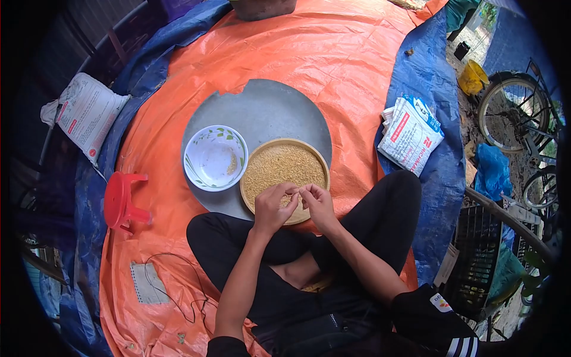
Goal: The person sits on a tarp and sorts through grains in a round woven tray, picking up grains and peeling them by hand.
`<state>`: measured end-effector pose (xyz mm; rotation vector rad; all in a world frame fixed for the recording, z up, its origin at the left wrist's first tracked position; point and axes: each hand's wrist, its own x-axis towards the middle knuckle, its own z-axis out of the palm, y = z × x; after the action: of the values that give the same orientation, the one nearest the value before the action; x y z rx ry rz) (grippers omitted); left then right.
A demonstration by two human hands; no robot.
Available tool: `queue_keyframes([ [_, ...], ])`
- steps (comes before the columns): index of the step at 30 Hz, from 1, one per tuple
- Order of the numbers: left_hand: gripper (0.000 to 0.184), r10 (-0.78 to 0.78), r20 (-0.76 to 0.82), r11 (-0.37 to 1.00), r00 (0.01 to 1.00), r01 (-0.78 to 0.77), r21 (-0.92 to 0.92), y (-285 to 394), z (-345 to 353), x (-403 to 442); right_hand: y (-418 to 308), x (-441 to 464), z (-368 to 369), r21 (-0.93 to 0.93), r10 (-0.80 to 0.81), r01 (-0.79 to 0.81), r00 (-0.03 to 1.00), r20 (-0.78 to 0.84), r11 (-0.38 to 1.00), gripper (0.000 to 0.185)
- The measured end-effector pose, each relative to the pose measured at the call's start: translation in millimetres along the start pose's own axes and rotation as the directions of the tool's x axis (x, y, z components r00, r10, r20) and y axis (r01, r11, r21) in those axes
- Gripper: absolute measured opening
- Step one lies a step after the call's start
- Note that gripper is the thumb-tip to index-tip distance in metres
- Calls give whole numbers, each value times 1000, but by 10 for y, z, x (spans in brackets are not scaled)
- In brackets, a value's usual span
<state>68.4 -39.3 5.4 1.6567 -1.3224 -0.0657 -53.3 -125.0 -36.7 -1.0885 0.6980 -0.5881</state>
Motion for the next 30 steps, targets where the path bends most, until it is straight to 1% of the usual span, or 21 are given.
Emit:
queue_keyframes([
  [2, 25, -129, 25, 984, 991, 131, -123, 3, -2, 7, -18, -4, 6, -13, -15, 15, 1000, 9, 1000, 14],
  [4, 24, -278, 77, 923, 958, 288, -256, 5, -16, 21, -8, -7, -3, -43, -35, 36, 999, 27, 998, 15],
  [7, 28, -306, 97, 896, 947, 321, -306, -66, -8, 14, -19, -13, 6, -79, -80, 83, 996, 45, 993, 14],
  [8, 28, -300, 99, 901, 949, 316, -296, -71, -11, 14, -26, -15, 14, -89, -98, 102, 994, 48, 991, 14],
  [10, 28, -289, 104, 911, 952, 307, -276, -67, -15, 17, -20, -20, 21, -102, -102, 106, 994, 42, 989, 13],
  [13, 28, -300, 112, 902, 947, 319, -291, -95, 2, 9, -30, -30, 15, -108, -95, 99, 995, 40, 989, 13],
  [16, 24, -333, 155, 871, 930, 367, -327, -65, -19, 20, -23, -25, 22, -97, -101, 104, 994, 31, 990, 12],
  [19, 23, -420, 192, 750, 887, 459, -477, -125, -7, 4, -34, -32, 26, -93, -93, 95, 995, 30, 991, 11],
  [22, 23, -422, 213, 724, 881, 469, -507, -166, -6, 1, -70, -50, 51, -110, -95, 97, 995, 29, 989, 10],
  [30, 23, -408, 232, 767, 883, 470, -437, -130, -7, 11, -55, -48, 48, -108, -97, 98, 995, 17, 989, 9],
])
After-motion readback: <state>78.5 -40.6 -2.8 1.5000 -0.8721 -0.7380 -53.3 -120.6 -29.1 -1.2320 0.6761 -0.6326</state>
